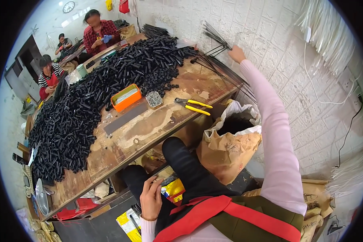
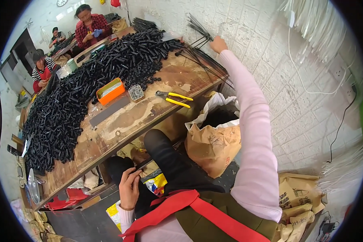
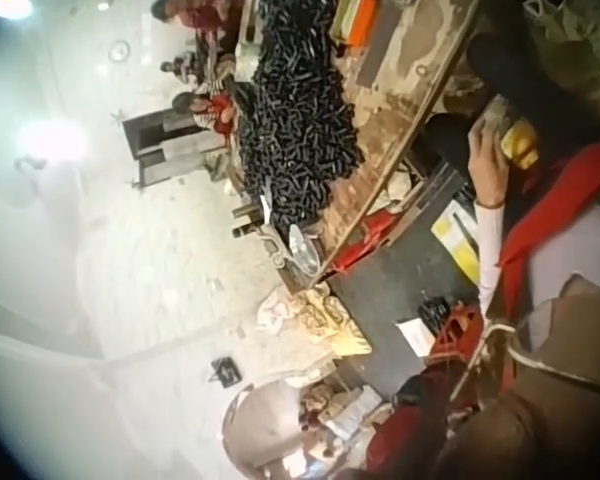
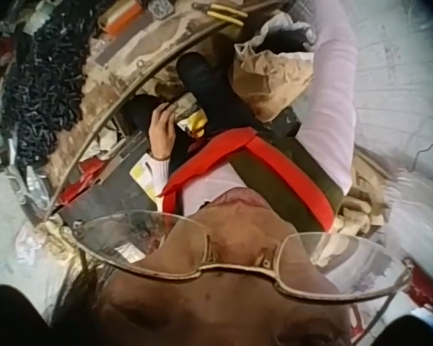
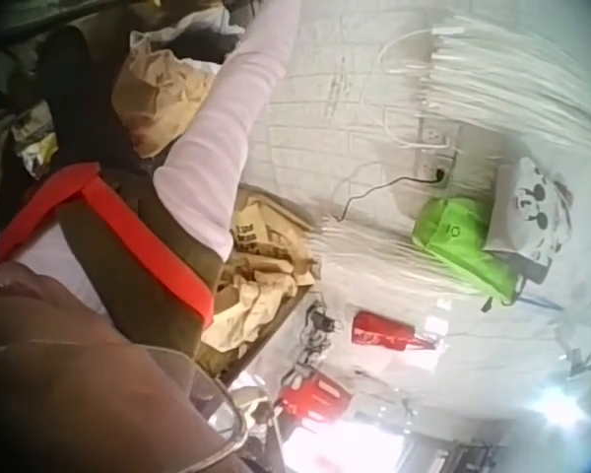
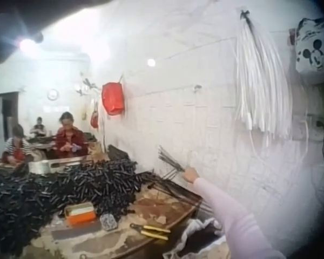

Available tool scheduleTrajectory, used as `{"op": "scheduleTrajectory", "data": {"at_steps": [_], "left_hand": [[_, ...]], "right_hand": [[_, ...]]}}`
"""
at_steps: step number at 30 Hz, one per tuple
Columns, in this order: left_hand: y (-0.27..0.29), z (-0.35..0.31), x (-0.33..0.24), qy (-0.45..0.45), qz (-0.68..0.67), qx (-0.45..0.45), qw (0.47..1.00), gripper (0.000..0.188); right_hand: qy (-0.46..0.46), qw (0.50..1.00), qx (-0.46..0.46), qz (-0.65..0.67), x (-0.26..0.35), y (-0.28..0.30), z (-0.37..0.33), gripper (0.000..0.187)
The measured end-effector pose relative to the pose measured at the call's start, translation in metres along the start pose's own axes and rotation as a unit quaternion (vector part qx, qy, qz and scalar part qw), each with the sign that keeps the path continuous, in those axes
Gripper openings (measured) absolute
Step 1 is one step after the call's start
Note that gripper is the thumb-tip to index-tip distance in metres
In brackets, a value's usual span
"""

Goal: Trimming and bundling black plastic components using hand tools at a production workbench.

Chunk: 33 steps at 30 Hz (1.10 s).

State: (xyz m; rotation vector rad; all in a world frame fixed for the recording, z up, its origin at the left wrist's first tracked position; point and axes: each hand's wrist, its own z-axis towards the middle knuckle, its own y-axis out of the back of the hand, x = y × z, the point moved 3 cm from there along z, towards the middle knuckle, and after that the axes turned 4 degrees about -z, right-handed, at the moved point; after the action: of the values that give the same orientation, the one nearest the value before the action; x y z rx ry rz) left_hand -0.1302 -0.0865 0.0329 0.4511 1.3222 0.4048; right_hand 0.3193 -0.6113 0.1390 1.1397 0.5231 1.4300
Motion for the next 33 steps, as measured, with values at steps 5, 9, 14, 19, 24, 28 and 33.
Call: {"op": "scheduleTrajectory", "data": {"at_steps": [5, 9, 14, 19, 24, 28, 33], "left_hand": [[0.001, 0.002, -0.002, -0.060, 0.022, 0.004, 0.998, 0.018], [0.001, 0.020, -0.023, -0.089, 0.013, 0.041, 0.995, 0.019], [0.024, 0.044, -0.065, -0.081, -0.268, 0.201, 0.939, 0.018], [0.043, 0.127, -0.067, -0.170, -0.209, -0.030, 0.962, 0.042], [0.030, 0.100, -0.100, 0.048, -0.489, 0.133, 0.861, 0.041], [0.048, 0.082, -0.094, 0.077, -0.526, 0.046, 0.846, 0.028], [0.057, 0.094, -0.070, 0.003, -0.423, -0.122, 0.898, 0.025]], "right_hand": [[-0.120, 0.799, 0.335, 0.485, 0.057, 0.022, -0.008, 0.030], [-0.038, 0.870, 0.245, 0.427, 0.110, 0.063, -0.028, 0.028], [-0.028, 0.704, 0.328, 0.629, 0.207, 0.078, -0.106, 0.025], [-0.004, 0.501, 0.418, 0.758, 0.312, 0.100, -0.239, 0.033], [-0.001, 0.478, 0.447, 0.757, 0.361, 0.110, -0.323, 0.042], [0.097, 0.529, 0.499, 0.679, 0.367, 0.103, -0.335, 0.060], [0.193, 0.693, 0.454, 0.526, 0.362, 0.096, -0.316, 0.070]]}}
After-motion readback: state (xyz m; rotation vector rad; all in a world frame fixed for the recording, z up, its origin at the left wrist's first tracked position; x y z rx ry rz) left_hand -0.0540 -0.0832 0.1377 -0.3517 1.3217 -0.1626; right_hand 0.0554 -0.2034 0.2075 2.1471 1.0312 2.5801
